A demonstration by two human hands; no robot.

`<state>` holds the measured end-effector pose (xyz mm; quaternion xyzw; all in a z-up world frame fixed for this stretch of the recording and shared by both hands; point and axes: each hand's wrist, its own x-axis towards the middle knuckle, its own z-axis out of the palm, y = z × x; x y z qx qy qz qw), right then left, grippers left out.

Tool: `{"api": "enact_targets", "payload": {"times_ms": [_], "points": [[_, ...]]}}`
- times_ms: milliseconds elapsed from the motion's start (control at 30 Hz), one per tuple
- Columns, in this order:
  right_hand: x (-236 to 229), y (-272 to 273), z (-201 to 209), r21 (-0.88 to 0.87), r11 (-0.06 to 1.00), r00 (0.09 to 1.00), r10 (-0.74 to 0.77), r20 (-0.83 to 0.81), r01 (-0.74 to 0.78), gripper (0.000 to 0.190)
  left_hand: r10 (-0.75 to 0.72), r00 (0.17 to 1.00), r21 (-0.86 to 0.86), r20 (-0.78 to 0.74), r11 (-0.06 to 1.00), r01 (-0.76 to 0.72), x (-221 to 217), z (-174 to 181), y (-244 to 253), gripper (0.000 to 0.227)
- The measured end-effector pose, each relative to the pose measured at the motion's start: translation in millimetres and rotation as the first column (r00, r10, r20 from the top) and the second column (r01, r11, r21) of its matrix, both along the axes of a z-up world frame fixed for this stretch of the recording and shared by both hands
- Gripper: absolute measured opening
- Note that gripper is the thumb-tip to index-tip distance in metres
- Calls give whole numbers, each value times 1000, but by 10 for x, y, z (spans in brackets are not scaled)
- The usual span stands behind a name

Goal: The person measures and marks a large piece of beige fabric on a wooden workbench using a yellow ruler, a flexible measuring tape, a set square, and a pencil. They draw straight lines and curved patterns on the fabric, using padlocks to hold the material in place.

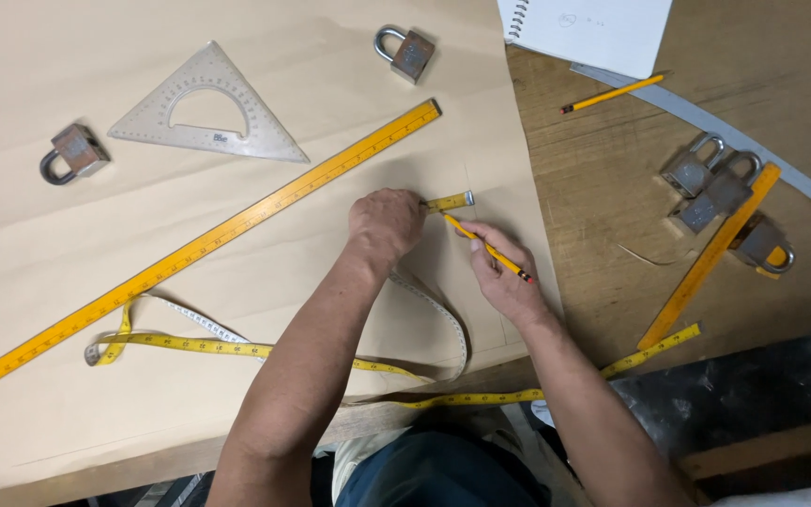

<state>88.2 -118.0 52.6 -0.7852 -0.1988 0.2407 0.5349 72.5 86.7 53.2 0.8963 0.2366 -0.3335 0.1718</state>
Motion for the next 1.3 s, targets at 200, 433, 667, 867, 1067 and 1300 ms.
{"api": "enact_targets", "payload": {"times_ms": [200,433,667,867,1067,1300], "points": [[-15,13,-26,-36,999,996,39,79,-36,32,18,1000,-7,22,1000,-18,-12,-34,-3,33],[-12,18,-13,-66,997,996,52,76,-47,32,-19,1000,27,24,999,18,-20,-116,-16,31],[-27,-15,-96,-79,996,995,40,96,-33,31,-54,998,59,29,997,53,-14,-213,-25,30],[-30,68,16,-105,994,985,44,165,-27,28,-118,993,99,20,988,115,-26,-234,-40,27],[159,-2,319,6,999,998,-36,44,36,29,-461,883,220,-81,856,467,-64,-142,-14,30],[-428,-544,560,-54,998,997,-43,61,46,36,-62,971,29,231,998,57,-1008,-241,-113,25]]}}
